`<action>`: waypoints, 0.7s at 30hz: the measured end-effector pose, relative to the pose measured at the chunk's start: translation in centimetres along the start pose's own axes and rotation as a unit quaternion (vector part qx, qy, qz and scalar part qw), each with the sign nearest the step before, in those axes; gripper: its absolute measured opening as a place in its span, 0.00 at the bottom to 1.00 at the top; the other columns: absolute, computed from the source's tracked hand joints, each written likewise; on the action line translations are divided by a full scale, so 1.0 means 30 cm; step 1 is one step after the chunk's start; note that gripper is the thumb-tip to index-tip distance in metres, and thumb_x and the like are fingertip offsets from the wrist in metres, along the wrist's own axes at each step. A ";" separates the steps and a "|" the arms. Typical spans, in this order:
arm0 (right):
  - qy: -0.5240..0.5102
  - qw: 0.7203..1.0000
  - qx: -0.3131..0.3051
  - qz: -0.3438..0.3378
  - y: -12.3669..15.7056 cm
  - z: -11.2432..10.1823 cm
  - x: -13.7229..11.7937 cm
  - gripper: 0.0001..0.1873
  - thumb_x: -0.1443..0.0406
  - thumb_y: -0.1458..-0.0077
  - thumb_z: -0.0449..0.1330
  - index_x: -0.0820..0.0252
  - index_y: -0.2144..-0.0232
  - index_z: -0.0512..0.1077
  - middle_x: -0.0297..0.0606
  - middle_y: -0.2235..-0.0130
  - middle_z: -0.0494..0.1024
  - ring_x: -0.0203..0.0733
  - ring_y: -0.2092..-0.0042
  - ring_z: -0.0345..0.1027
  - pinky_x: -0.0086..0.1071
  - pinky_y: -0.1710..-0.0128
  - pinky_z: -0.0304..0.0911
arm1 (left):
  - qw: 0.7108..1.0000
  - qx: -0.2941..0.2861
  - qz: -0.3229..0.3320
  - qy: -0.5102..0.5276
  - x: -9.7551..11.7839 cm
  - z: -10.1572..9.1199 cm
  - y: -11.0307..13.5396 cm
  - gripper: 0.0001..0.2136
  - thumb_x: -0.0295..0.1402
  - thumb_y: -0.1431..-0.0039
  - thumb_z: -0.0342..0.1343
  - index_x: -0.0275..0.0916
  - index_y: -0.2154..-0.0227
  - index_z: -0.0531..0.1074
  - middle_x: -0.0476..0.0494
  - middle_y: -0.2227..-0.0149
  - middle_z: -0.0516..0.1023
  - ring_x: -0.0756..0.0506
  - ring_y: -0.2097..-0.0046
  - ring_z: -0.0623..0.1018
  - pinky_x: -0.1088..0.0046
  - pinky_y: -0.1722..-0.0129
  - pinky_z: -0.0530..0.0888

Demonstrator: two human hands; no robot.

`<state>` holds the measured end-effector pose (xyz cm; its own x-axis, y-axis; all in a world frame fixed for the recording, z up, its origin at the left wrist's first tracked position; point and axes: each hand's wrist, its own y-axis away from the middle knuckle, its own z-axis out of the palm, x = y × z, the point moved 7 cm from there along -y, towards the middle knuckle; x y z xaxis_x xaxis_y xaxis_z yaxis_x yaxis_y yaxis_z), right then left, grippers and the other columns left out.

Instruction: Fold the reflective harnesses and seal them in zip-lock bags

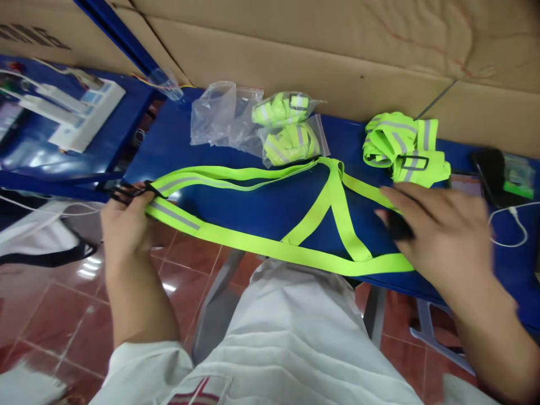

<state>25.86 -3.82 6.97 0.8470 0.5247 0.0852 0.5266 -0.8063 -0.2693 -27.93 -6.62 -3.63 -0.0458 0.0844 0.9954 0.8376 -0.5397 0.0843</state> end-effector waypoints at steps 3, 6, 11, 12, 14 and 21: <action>0.036 0.993 -0.075 -0.087 -0.205 0.173 -0.107 0.29 0.70 0.36 0.54 0.57 0.34 0.68 0.44 0.34 0.72 0.59 0.46 0.70 0.51 0.51 0.62 | 1.000 -0.010 -0.023 0.007 -0.021 -0.015 -0.006 0.09 0.16 0.47 0.61 0.30 0.63 0.76 0.52 0.70 0.78 0.54 0.70 0.76 0.80 0.65 0.77; 0.033 0.986 -0.112 -0.116 -0.325 0.292 -0.146 0.31 0.69 0.34 0.51 0.60 0.30 0.62 0.47 0.30 0.66 0.60 0.46 0.68 0.50 0.50 0.60 | 0.996 -0.049 -0.071 0.027 -0.039 -0.035 -0.016 0.08 0.18 0.48 0.61 0.31 0.65 0.74 0.50 0.70 0.78 0.53 0.70 0.76 0.78 0.62 0.78; 0.012 0.990 -0.115 -0.082 -0.390 0.343 -0.128 0.29 0.59 0.27 0.46 0.61 0.30 0.62 0.47 0.31 0.67 0.62 0.44 0.66 0.51 0.49 0.59 | 0.981 -0.111 -0.137 0.080 -0.059 -0.109 -0.029 0.05 0.29 0.56 0.57 0.35 0.74 0.71 0.48 0.81 0.71 0.50 0.80 0.68 0.71 0.75 0.75; 0.006 0.989 -0.122 -0.081 -0.392 0.341 -0.129 0.28 0.59 0.27 0.46 0.60 0.30 0.63 0.47 0.32 0.69 0.62 0.44 0.66 0.51 0.49 0.60 | 0.980 -0.113 -0.120 0.109 -0.051 -0.124 -0.033 0.05 0.32 0.58 0.56 0.37 0.76 0.69 0.49 0.83 0.68 0.50 0.82 0.65 0.71 0.78 0.73; -0.004 0.985 -0.148 -0.091 -0.390 0.337 -0.135 0.26 0.58 0.28 0.48 0.61 0.34 0.68 0.50 0.35 0.73 0.61 0.46 0.67 0.50 0.51 0.61 | 0.979 -0.112 -0.096 0.141 -0.044 -0.141 -0.035 0.07 0.35 0.61 0.54 0.38 0.77 0.68 0.49 0.85 0.67 0.50 0.84 0.62 0.70 0.81 0.69; -0.199 0.957 -0.180 -0.114 -0.357 0.308 -0.071 0.21 0.62 0.30 0.54 0.60 0.40 0.74 0.45 0.41 0.78 0.51 0.42 0.73 0.43 0.41 0.66 | 0.990 -0.019 -0.128 0.050 -0.087 -0.130 -0.044 0.11 0.18 0.59 0.60 0.32 0.68 0.74 0.50 0.72 0.77 0.51 0.70 0.75 0.75 0.64 0.78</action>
<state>17.74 6.24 0.82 0.6504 0.7028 -0.2881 0.7459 -0.6626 0.0676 -31.03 -9.39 -6.18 -0.3098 0.1409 0.9403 0.7706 -0.5421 0.3351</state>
